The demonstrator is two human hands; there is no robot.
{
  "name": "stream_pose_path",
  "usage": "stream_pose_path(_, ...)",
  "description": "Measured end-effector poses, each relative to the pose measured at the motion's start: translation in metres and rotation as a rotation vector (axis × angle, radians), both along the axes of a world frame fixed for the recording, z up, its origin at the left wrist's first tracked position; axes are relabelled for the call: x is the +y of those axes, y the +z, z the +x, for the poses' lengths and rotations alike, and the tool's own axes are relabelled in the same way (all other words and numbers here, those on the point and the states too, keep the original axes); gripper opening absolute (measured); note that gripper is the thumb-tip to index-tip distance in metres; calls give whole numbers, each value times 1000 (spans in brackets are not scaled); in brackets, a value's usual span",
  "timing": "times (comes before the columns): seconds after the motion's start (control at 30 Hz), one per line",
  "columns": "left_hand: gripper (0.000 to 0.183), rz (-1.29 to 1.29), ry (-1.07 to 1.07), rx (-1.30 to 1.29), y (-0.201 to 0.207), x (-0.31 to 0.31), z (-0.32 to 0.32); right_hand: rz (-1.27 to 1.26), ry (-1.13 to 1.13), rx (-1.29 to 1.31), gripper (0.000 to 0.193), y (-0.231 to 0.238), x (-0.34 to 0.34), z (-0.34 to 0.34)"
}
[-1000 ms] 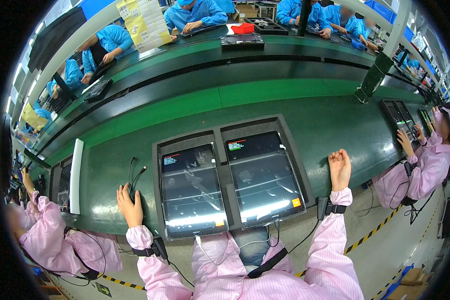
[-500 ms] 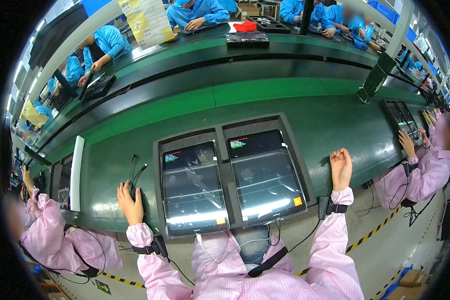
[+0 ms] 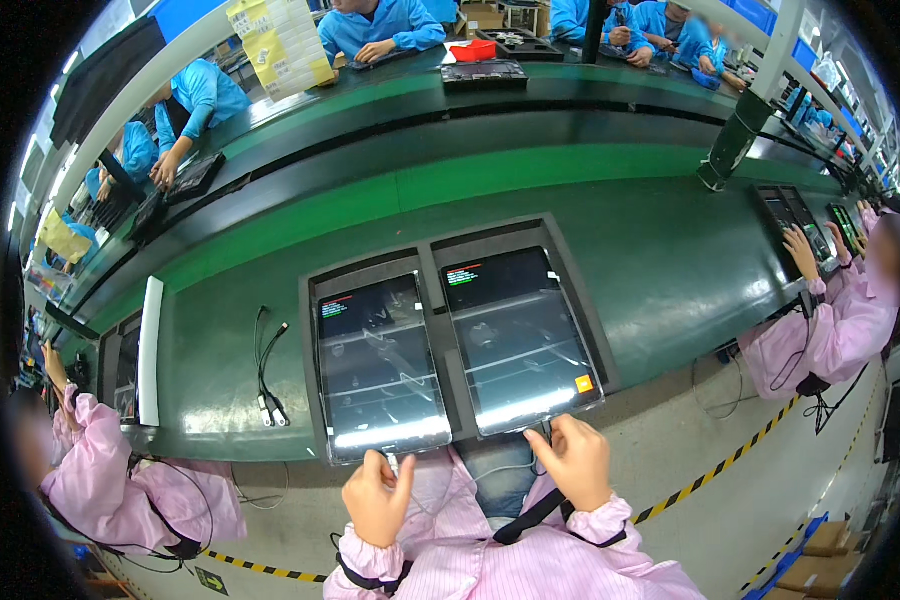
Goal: Connecting cables to multiple tablet screens and interacting with the touch interface for functional testing on a factory assembly line.
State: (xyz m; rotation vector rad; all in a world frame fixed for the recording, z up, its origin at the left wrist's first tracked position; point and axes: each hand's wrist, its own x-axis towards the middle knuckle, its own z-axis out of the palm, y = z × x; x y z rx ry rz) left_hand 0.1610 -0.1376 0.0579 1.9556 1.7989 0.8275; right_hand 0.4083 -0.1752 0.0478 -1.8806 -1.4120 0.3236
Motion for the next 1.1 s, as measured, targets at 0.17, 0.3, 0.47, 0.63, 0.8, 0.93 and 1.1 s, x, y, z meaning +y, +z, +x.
stream_pose_path(0.17,29,193,-19,114,-2,-1,-2,25,-51,73,27,-8,1,2)
stream_pose_path(0.3,27,182,-26,56,-7,-2,-2,-63,-67,149,26,-7,-1,4)
stream_pose_path(0.47,23,173,9,18,-33,-8,0,-7,-21,232,26,-11,1,-2)
stream_pose_path(0.63,18,41,-30,-255,-41,-15,3,6,19,401,27,-33,-10,-14)
stream_pose_path(0.8,26,-224,-336,-502,-2,-21,11,-175,440,1521,32,-18,-12,-45)
stream_pose_path(0.93,29,278,-689,-219,16,-8,30,-438,500,1497,31,-26,-5,-68)
stream_pose_path(1.1,30,319,-622,-209,27,-4,26,-462,554,1389,49,12,-3,-71)
